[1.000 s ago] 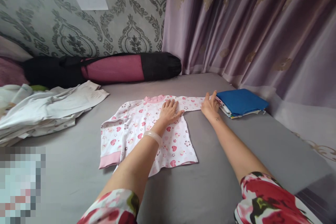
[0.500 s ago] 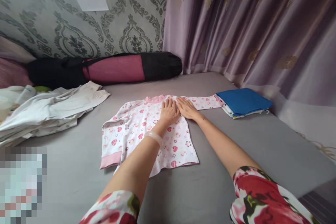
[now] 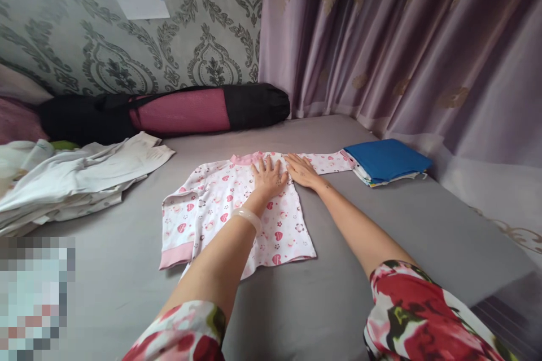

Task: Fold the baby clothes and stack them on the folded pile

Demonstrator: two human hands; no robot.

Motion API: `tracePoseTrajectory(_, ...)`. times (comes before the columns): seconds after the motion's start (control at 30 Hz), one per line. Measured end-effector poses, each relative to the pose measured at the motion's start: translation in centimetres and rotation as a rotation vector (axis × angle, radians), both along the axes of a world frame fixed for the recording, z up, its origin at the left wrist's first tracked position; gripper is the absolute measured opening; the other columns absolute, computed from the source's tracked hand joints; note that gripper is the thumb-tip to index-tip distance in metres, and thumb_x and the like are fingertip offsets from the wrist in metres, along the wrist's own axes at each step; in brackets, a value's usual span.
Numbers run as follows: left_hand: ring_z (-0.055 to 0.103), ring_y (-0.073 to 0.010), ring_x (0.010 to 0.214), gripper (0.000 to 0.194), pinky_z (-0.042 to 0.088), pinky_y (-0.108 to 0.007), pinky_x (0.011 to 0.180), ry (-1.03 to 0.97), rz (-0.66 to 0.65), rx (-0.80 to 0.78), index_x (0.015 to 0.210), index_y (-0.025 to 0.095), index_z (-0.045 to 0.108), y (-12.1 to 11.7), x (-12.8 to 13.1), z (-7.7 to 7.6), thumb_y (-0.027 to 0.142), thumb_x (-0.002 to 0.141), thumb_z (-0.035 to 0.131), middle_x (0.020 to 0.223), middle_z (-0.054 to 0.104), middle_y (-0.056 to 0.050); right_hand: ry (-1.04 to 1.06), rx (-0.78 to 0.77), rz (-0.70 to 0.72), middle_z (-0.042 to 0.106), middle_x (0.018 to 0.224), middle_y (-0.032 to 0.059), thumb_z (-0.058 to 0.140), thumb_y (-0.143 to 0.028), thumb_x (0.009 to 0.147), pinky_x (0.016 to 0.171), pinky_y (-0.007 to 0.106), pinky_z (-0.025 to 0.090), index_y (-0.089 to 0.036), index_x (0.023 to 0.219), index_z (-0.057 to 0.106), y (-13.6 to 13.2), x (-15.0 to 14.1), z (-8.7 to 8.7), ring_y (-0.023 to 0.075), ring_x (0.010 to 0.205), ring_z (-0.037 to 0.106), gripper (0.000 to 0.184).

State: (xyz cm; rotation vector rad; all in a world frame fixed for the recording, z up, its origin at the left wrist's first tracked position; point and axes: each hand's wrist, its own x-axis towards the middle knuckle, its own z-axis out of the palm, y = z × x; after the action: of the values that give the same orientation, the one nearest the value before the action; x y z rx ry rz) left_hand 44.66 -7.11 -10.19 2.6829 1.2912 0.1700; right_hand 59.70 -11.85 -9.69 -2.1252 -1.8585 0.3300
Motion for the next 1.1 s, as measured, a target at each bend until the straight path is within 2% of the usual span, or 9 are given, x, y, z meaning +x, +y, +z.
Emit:
tracePoseTrajectory(0.17, 0.019, -0.0412, 0.146, 0.064, 0.015, -0.066, 0.112, -0.016, -0.007, 0.062, 0.15, 0.021, 0.036, -0.5, -0.3, 0.2, 0.054, 0.097, 0.022, 0.16, 0.028, -0.015, 0.251, 0.193, 0.065, 0.047, 0.15, 0.0069, 0.045, -0.021, 0.093, 0.119, 0.043, 0.027, -0.024, 0.135, 0.059, -2.5, 1.1, -1.1, 0.0188, 0.141, 0.039, 0.044)
tracePoseTrajectory(0.27, 0.035, -0.0366, 0.138, 0.056, 0.028, -0.058, 0.109, -0.035, -0.019, 0.142, 0.142, 0.018, 0.046, -1.0, -0.5, 0.7, 0.047, 0.099, 0.024, 0.149, 0.042, -0.018, 0.329, 0.247, 0.114, 0.056, 0.142, 0.0074, 0.051, -0.018, 0.09, 0.116, 0.039, 0.033, -0.024, 0.121, 0.069, -4.2, 1.4, -1.4, 0.0188, 0.135, 0.048, 0.037)
tracePoseTrajectory(0.33, 0.044, -0.0337, 0.128, 0.05, 0.036, -0.05, 0.103, -0.019, -0.024, 0.17, 0.134, 0.014, 0.052, -1.5, -0.5, 1.4, 0.04, 0.1, 0.025, 0.138, 0.051, -0.02, 0.345, 0.269, 0.123, 0.06, 0.137, 0.0078, 0.051, -0.015, 0.089, 0.116, 0.039, 0.034, -0.023, 0.114, 0.073, -4.8, 1.5, -1.5, 0.0189, 0.131, 0.052, 0.034)
tracePoseTrajectory(0.43, 0.049, -0.0325, 0.123, 0.041, 0.042, -0.043, 0.097, 0.095, -0.047, 0.133, 0.127, 0.009, 0.056, -2.5, -0.5, 3.0, 0.027, 0.098, 0.033, 0.132, 0.054, -0.021, 0.361, 0.304, 0.102, 0.064, 0.132, 0.0077, 0.051, -0.012, 0.088, 0.114, 0.039, 0.037, -0.023, 0.108, 0.075, -4.9, 1.5, -1.8, 0.0186, 0.125, 0.057, 0.034)
tracePoseTrajectory(0.53, 0.052, -0.0312, 0.119, 0.035, 0.044, -0.039, 0.093, 0.191, -0.091, 0.022, 0.122, 0.009, 0.059, -4.6, -1.1, 5.2, 0.023, 0.096, 0.04, 0.126, 0.058, -0.019, 0.348, 0.318, 0.09, 0.065, 0.13, 0.0087, 0.051, -0.014, 0.088, 0.111, 0.038, 0.04, -0.023, 0.106, 0.076, -4.7, 1.3, -2.0, 0.0198, 0.123, 0.059, 0.032)
tracePoseTrajectory(0.7, 0.061, -0.0267, 0.103, 0.033, 0.047, -0.037, 0.088, 0.125, -0.272, -0.051, 0.112, 0.015, 0.065, -10.3, -4.0, 8.0, 0.041, 0.095, 0.052, 0.112, 0.064, -0.013, 0.198, 0.362, 0.092, 0.064, 0.129, 0.0082, 0.048, -0.017, 0.091, 0.109, 0.036, 0.041, -0.022, 0.113, 0.072, -5.2, 0.7, -1.3, 0.0196, 0.122, 0.057, 0.034)
tracePoseTrajectory(0.87, 0.062, -0.025, 0.095, 0.042, 0.048, -0.033, 0.079, 0.036, -0.376, -0.158, 0.101, 0.019, 0.066, -15.4, -6.8, 7.7, 0.056, 0.083, 0.066, 0.098, 0.066, -0.008, -0.011, 0.333, 0.031, 0.069, 0.112, 0.0082, 0.048, -0.022, 0.095, 0.102, 0.036, 0.041, -0.023, 0.109, 0.072, -6.3, -0.7, 0.2, 0.023, 0.111, 0.057, 0.028)
tracePoseTrajectory(1.0, 0.063, -0.0244, 0.095, 0.039, 0.049, -0.033, 0.077, 0.064, -0.319, -0.185, 0.107, 0.019, 0.062, -17.5, -7.7, 6.7, 0.049, 0.084, 0.068, 0.103, 0.066, -0.007, -0.008, 0.252, 0.002, 0.071, 0.113, 0.0062, 0.04, -0.027, 0.099, 0.1, 0.034, 0.041, -0.023, 0.113, 0.07, -6.6, -1.7, 0.5, 0.0218, 0.108, 0.061, 0.033)
tracePoseTrajectory(1.1, 0.063, -0.0231, 0.095, 0.023, 0.049, -0.033, 0.077, 0.045, -0.274, -0.144, 0.101, 0.019, 0.06, -18.2, -7.9, 5.9, 0.04, 0.092, 0.06, 0.102, 0.066, -0.006, 0.012, 0.221, -0.085, 0.07, 0.119, 0.0057, 0.038, -0.024, 0.098, 0.1, 0.032, 0.043, -0.023, 0.12, 0.067, -6.7, -1.9, 0.5, 0.022, 0.112, 0.06, 0.037)
